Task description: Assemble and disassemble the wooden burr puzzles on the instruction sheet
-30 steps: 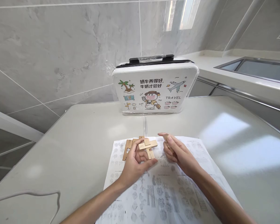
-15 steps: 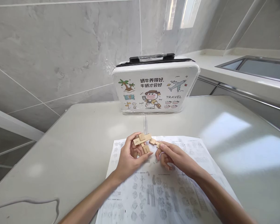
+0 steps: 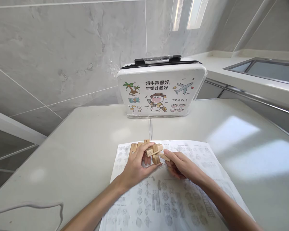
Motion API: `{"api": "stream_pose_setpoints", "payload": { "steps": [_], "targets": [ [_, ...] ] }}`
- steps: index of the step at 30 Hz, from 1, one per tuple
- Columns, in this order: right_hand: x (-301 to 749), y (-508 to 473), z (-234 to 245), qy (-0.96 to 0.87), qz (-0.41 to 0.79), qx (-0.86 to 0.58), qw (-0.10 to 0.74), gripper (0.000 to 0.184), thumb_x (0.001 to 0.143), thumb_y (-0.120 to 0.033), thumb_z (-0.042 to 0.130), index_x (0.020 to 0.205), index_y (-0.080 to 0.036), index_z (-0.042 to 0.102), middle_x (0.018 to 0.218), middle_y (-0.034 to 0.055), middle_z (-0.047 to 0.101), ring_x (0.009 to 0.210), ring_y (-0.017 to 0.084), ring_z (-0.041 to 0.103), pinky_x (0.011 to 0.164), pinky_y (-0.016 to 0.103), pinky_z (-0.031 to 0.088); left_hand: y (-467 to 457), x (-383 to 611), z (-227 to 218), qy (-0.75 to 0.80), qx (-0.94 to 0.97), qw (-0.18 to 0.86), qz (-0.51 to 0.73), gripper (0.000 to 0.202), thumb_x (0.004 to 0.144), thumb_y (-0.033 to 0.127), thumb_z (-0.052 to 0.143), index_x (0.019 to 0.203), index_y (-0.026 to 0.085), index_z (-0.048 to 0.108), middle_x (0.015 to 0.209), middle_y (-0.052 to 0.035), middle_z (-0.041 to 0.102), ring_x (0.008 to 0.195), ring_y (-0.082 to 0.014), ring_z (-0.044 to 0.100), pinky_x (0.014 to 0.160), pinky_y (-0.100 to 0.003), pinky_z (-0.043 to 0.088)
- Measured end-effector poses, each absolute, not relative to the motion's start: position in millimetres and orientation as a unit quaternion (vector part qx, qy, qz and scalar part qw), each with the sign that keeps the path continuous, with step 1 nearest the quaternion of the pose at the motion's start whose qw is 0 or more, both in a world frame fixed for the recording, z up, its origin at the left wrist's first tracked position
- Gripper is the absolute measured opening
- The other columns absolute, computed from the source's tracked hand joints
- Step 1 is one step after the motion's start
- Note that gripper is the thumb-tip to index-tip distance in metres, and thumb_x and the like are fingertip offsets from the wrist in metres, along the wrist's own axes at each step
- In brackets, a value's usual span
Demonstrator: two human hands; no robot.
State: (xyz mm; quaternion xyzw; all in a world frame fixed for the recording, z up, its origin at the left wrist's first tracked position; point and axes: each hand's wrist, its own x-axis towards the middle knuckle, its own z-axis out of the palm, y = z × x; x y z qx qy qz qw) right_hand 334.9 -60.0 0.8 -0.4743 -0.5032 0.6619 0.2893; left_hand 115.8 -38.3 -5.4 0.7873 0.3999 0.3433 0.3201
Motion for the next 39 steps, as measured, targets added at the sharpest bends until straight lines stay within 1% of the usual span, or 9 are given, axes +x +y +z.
{"api": "stream_pose_setpoints", "payload": {
  "steps": [3, 6, 11, 14, 18, 22, 28, 34, 39],
  "targets": [
    [333.7, -60.9, -1.7, -0.514, 0.651, -0.482, 0.283, 0.07, 0.102, -0.075, 0.037, 0.053, -0.024, 0.035, 0.039, -0.0031, 0.041, 0.038, 0.01, 0.032, 0.045, 0.028, 0.027, -36.7, 116.2, -4.0, 0.383, 0.811, 0.293, 0.331, 0.059, 0.092, 0.04, 0.079, 0.143, 0.031, 0.051, 0.108, -0.0049, 0.068, 0.072, -0.016, 0.058, 0.069, -0.03, 0.054],
    [331.8, -61.7, -5.7, -0.56, 0.596, -0.503, 0.28, 0.074, 0.103, -0.075, 0.036, 0.05, -0.023, 0.037, 0.041, -0.0014, 0.043, 0.041, 0.012, 0.037, 0.051, 0.029, 0.034, -35.7, 116.0, -3.8, 0.384, 0.817, 0.285, 0.322, 0.058, 0.09, 0.038, 0.08, 0.14, 0.03, 0.054, 0.106, -0.0045, 0.07, 0.071, -0.0163, 0.059, 0.068, -0.03, 0.053],
    [328.9, -62.7, -5.8, -0.583, 0.557, -0.531, 0.261, 0.078, 0.102, -0.079, 0.033, 0.047, -0.023, 0.038, 0.042, -0.0002, 0.043, 0.042, 0.013, 0.04, 0.052, 0.03, 0.035, -35.2, 114.6, -3.3, 0.376, 0.821, 0.31, 0.298, 0.058, 0.089, 0.039, 0.08, 0.141, 0.029, 0.055, 0.108, -0.0041, 0.073, 0.067, -0.0148, 0.059, 0.065, -0.028, 0.05],
    [328.2, -62.5, -5.9, -0.584, 0.545, -0.544, 0.256, 0.08, 0.101, -0.079, 0.031, 0.045, -0.023, 0.038, 0.042, 0.0008, 0.044, 0.043, 0.014, 0.042, 0.053, 0.031, 0.036, -33.8, 114.1, -1.4, 0.353, 0.835, 0.307, 0.291, 0.055, 0.09, 0.038, 0.079, 0.14, 0.029, 0.056, 0.115, -0.006, 0.073, 0.069, -0.015, 0.059, 0.066, -0.029, 0.05],
    [328.2, -62.4, -10.7, -0.598, 0.513, -0.559, 0.258, 0.077, 0.101, -0.079, 0.033, 0.048, -0.023, 0.036, 0.044, 0.0001, 0.042, 0.045, 0.014, 0.039, 0.052, 0.031, 0.031, -32.2, 115.1, 3.0, 0.333, 0.851, 0.28, 0.295, 0.053, 0.089, 0.036, 0.08, 0.137, 0.028, 0.06, 0.121, -0.0088, 0.071, 0.086, -0.0208, 0.066, 0.075, -0.032, 0.054],
    [329.0, -63.2, -14.6, -0.63, 0.489, -0.543, 0.261, 0.072, 0.104, -0.074, 0.034, 0.052, -0.023, 0.036, 0.045, -0.0011, 0.038, 0.045, 0.014, 0.035, 0.051, 0.032, 0.025, -32.1, 116.4, 5.7, 0.345, 0.852, 0.246, 0.309, 0.056, 0.082, 0.042, 0.086, 0.132, 0.028, 0.065, 0.122, -0.0111, 0.069, 0.104, -0.0276, 0.066, 0.085, -0.038, 0.056],
    [329.8, -63.8, -12.9, -0.668, 0.45, -0.53, 0.265, 0.067, 0.106, -0.068, 0.033, 0.055, -0.024, 0.034, 0.047, -0.0014, 0.039, 0.045, 0.014, 0.033, 0.052, 0.032, 0.024, -32.2, 116.4, 1.0, 0.338, 0.85, 0.28, 0.291, 0.049, 0.088, 0.035, 0.08, 0.134, 0.029, 0.062, 0.122, -0.0078, 0.074, 0.092, -0.0222, 0.071, 0.076, -0.032, 0.056],
    [330.8, -64.3, -10.7, -0.654, 0.478, -0.52, 0.272, 0.069, 0.105, -0.069, 0.038, 0.053, -0.024, 0.039, 0.04, -0.0026, 0.041, 0.04, 0.014, 0.038, 0.052, 0.03, 0.033, -32.4, 116.6, 1.8, 0.337, 0.844, 0.292, 0.297, 0.049, 0.088, 0.032, 0.08, 0.133, 0.03, 0.062, 0.123, -0.0066, 0.075, 0.102, -0.0247, 0.073, 0.082, -0.034, 0.057],
    [330.5, -65.9, -11.0, -0.649, 0.5, -0.511, 0.26, 0.07, 0.106, -0.069, 0.036, 0.052, -0.024, 0.038, 0.039, -0.0024, 0.042, 0.04, 0.013, 0.038, 0.05, 0.029, 0.033, -32.4, 116.3, 4.3, 0.32, 0.858, 0.284, 0.283, 0.043, 0.094, 0.031, 0.074, 0.134, 0.03, 0.06, 0.122, -0.0053, 0.076, 0.098, -0.0228, 0.073, 0.079, -0.032, 0.055]
  ]
}}
